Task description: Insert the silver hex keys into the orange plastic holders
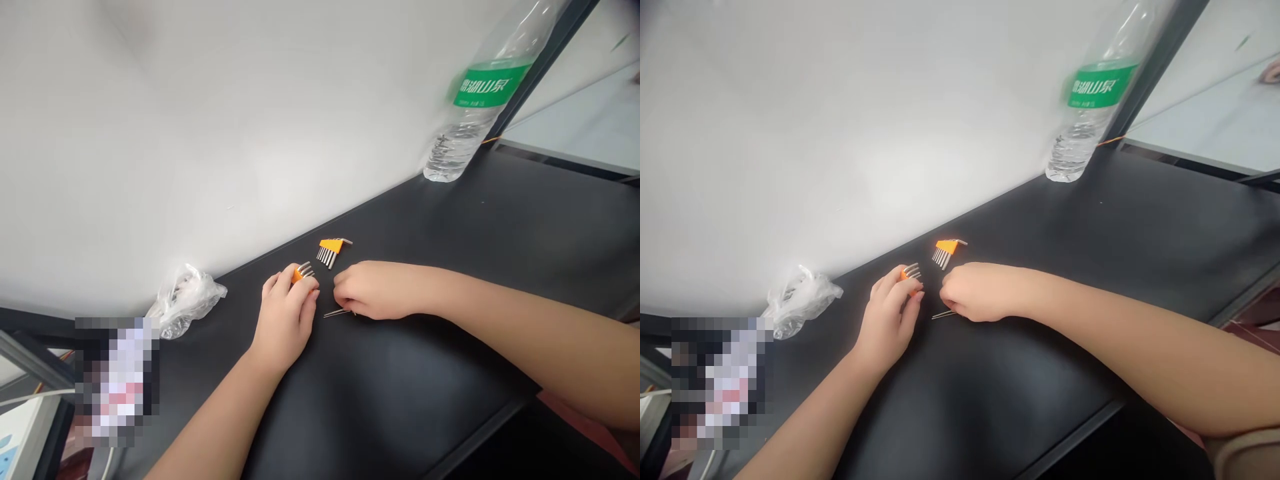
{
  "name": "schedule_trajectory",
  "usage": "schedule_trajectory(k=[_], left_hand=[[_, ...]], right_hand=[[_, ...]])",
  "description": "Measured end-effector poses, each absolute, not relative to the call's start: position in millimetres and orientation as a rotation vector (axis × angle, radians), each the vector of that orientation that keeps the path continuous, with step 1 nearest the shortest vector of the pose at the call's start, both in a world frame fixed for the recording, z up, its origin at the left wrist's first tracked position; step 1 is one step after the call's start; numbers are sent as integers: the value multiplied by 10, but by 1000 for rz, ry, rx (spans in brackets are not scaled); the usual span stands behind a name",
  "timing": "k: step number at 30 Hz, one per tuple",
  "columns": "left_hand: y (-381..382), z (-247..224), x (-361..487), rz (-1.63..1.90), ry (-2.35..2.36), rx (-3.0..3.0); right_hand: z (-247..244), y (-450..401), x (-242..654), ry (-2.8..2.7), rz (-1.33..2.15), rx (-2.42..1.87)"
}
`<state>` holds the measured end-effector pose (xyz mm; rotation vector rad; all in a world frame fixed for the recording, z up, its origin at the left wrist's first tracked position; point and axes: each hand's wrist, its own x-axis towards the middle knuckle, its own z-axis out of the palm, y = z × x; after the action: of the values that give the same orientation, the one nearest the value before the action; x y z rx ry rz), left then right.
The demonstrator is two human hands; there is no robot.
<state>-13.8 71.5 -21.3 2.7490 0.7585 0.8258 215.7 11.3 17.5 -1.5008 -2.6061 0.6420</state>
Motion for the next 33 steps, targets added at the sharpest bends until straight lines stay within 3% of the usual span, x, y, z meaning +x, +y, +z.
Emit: schedule_trajectory(k=[8,18,27,33], left_hand=[[722,-228,-142,818,759,2762],[724,-249,-163,860,791,2726],[716,-249,-153,830,857,2563],[712,-216,-139,758,784,2610]], right_hand=[[95,31,2044,-2705,329,-1569],[260,112,2207,-2327,352,-1461],[134,151,2199,-2369,286,-1359],[173,127,2196,-2430,-1,-1287]])
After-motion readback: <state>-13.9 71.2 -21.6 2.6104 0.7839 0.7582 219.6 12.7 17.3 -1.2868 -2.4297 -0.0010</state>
